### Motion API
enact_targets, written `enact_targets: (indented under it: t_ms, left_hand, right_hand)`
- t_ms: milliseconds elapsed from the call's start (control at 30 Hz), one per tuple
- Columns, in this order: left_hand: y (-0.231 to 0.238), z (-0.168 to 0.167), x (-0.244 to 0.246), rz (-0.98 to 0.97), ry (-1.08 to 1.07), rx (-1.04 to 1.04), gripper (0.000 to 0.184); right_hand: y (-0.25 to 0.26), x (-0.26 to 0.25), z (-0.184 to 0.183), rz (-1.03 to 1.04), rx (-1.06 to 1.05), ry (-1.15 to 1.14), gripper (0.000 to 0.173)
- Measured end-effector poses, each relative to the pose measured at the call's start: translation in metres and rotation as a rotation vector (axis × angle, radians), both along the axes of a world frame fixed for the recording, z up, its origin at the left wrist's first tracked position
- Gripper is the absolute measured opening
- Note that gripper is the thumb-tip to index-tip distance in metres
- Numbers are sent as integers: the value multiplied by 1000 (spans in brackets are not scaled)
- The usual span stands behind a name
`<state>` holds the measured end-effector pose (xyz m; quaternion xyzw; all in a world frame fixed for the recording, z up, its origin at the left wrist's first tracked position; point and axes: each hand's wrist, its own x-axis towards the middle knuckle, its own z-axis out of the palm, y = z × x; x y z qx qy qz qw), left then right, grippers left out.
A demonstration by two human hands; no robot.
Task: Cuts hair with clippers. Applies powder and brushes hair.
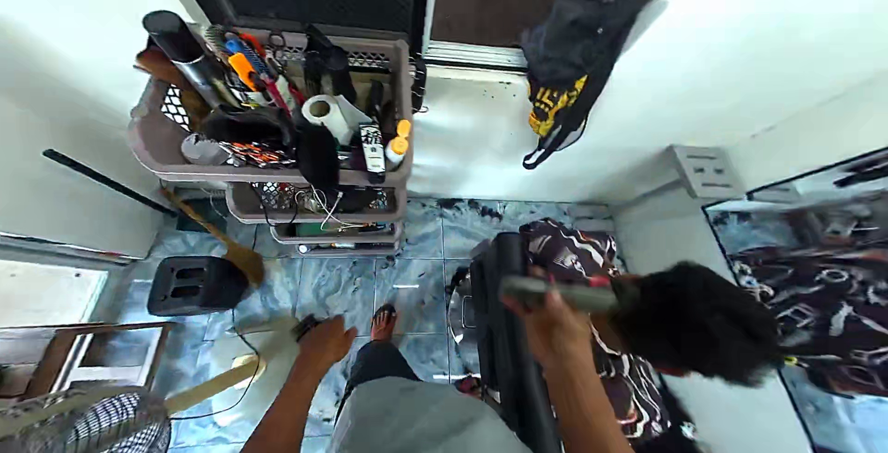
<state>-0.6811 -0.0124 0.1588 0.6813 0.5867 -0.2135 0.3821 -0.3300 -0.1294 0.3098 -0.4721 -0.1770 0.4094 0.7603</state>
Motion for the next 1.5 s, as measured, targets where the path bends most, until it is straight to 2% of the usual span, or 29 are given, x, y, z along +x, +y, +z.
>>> enact_targets:
  t_ms: [100, 167, 233, 333, 433, 533, 633, 700, 767, 833, 867, 900, 967, 1000, 1033, 1100, 1133, 1167, 1267, 1300, 1333, 1367, 1400, 1433, 1467, 1500]
  left_hand:
    - [1, -22, -70, 55, 71, -102, 69]
    - [-1, -28, -97, 138, 3, -145, 69]
    - [-4, -30, -113, 245, -57, -137, 67]
    - [-8, -32, -126, 364, -86, -116, 65]
    - [-5, -30, -130, 438, -128, -145, 65]
    - [23, 2, -112, 454, -216, -115, 62]
    - [79, 80, -52, 270, -340, 199, 59]
    - [113, 127, 7, 92, -413, 514, 54]
    - [147, 150, 61, -101, -455, 801, 49]
    - [188, 166, 95, -187, -440, 880, 46]
    - [209, 176, 103, -181, -388, 866, 48]
    - [230, 188, 106, -176, -307, 850, 51]
    - [260, 212, 99, -183, -169, 741, 63]
    - [268, 218, 94, -236, -88, 695, 67]
    - [272, 216, 92, -311, 0, 672, 62]
    - [269, 208, 91, -470, 133, 693, 32]
    - [263, 208, 88, -529, 137, 733, 25]
    - [253, 214, 82, -569, 67, 790, 21]
    - [210, 262, 73, -714, -258, 843, 24]
    - [194, 274, 74, -761, -387, 831, 28]
    - [180, 283, 80, -794, -512, 778, 32]
    - [171, 286, 89, -809, -643, 711, 33]
    - [169, 283, 99, -778, -765, 643, 33]
    - [174, 275, 109, -677, -852, 596, 33]
    - [186, 263, 120, -544, -866, 608, 34]
    - [205, 245, 130, -419, -781, 658, 40]
  right_hand:
    - [154, 3, 6, -37, -58, -24, 54]
    - [243, 10, 5, -65, -76, -36, 59]
    - [310, 16, 4, -93, -73, -35, 65]
    - [369, 20, -1, -136, -119, -24, 68]
    - [391, 23, -7, -168, -180, -29, 72]
    - [393, 24, -14, -230, -209, -22, 76]
    - [390, 28, -26, -226, -245, 80, 69]
    - [391, 37, -44, -166, -264, 265, 55]
    - [391, 40, -63, -88, -220, 590, 44]
    - [388, 34, -74, -41, -207, 865, 45]
    - [384, 30, -78, -17, -259, 885, 47]
    - [376, 24, -82, 10, -346, 816, 52]
    - [344, 10, -93, 116, -520, 519, 64]
    - [320, 1, -96, 142, -582, 353, 60]
    - [292, -9, -98, 164, -612, 207, 52]
    - [229, -32, -98, 273, -577, -45, 40]
    - [201, -42, -93, 344, -526, -169, 34]
    - [179, -50, -83, 407, -474, -297, 39]
    - [154, -66, -41, 447, -216, -702, 99]
    - [155, -69, -27, 446, -97, -818, 111]
    - [158, -72, -14, 459, 13, -903, 114]
    - [160, -73, -2, 477, 88, -949, 108]
    - [157, -75, 5, 475, 107, -965, 89]
    - [150, -76, 11, 456, 58, -955, 62]
    - [142, -77, 13, 450, -23, -918, 41]
    - [138, -75, 5, 463, -104, -787, 25]
